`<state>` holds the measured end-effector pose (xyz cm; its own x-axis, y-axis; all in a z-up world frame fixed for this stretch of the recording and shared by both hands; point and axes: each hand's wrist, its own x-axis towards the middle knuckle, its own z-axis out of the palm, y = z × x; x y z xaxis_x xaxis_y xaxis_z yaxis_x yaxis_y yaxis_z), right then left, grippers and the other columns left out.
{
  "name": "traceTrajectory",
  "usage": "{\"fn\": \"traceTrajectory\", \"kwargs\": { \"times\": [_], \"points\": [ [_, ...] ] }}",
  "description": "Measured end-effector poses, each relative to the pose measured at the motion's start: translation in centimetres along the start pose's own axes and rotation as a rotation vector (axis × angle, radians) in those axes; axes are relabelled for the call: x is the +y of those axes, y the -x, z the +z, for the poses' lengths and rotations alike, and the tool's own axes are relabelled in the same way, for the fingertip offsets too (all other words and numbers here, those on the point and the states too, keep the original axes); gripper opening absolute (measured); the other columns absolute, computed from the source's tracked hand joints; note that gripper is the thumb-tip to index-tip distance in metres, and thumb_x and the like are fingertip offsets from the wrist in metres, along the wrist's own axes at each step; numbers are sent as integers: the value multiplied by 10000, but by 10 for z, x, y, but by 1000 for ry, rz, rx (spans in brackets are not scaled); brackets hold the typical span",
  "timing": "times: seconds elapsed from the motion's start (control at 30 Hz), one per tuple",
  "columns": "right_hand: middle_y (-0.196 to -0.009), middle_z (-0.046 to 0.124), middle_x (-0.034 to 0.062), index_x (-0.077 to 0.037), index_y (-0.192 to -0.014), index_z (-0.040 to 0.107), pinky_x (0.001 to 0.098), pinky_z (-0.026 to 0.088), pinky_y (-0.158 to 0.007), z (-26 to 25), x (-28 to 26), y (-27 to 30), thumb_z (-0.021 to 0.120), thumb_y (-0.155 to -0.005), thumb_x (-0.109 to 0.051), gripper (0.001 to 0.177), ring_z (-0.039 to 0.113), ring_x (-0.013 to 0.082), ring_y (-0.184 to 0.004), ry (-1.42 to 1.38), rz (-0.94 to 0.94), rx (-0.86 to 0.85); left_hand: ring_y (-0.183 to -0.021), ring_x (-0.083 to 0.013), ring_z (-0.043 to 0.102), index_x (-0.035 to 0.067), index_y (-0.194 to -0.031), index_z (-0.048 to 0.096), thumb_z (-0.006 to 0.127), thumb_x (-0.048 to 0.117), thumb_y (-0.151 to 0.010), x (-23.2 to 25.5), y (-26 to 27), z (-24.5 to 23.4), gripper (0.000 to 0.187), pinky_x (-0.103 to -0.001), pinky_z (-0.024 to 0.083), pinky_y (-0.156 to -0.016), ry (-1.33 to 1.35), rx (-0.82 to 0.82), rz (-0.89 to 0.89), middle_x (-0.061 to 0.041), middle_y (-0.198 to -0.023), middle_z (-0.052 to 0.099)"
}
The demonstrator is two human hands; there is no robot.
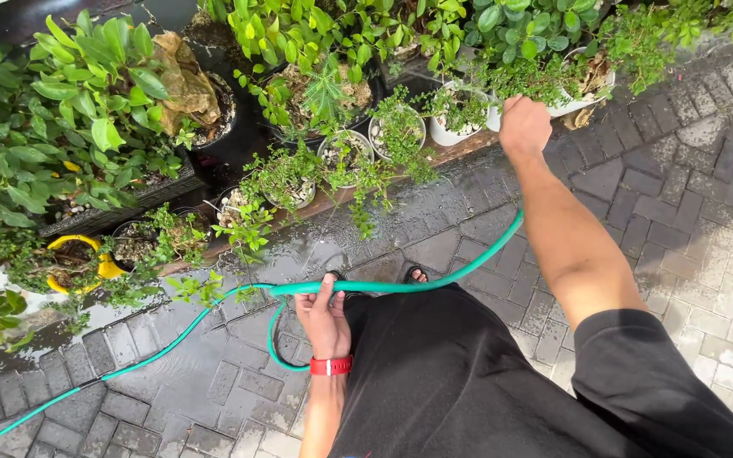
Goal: Watering potted plants with a garden hose.
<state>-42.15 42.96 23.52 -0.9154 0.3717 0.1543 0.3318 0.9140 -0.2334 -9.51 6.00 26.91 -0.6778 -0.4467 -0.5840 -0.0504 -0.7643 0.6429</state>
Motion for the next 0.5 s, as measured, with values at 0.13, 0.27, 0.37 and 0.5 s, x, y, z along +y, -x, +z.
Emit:
{"fn": "traceTrajectory", "kwargs": {
  "times": [0.13,0.27,0.37,0.5],
  "points": [
    [-901,702,311,23,-879,760,573,560,-772,4,11,-12,473,-1052,-327,484,692,508,-847,13,-30,-25,-834,-98,664,137,-948,605,736,10,-891,-7,8,12,191,-273,557,-675,8,3,27,23,-929,679],
    [-901,705,307,21,-876,768,574,554,-797,-4,13,-20,475,-1063,-329,493,693,504,-863,0,-28,-15,-824,-85,644,143,-950,593,751,18,-908,-20,7,17,207,-274,553,-674,0,-1,52,40,-921,653],
    [-894,703,307,26,-871,765,576,555,-770,-9,16,-25,480,-1040,-327,484,694,504,-843,7,-29,-25,-825,-77,635,142,-947,590,757,24,-908,-22,9,29,208,-269,555,-685,-7,-11,50,48,-906,636],
    [-897,704,307,28,-878,764,567,557,-785,-18,16,-26,475,-1061,-336,499,692,501,-854,-46,-22,-14,-799,-78,641,146,-915,583,762,25,-882,-26,3,33,218,-268,560,-674,-51,33,29,47,-887,640]
  ]
}}
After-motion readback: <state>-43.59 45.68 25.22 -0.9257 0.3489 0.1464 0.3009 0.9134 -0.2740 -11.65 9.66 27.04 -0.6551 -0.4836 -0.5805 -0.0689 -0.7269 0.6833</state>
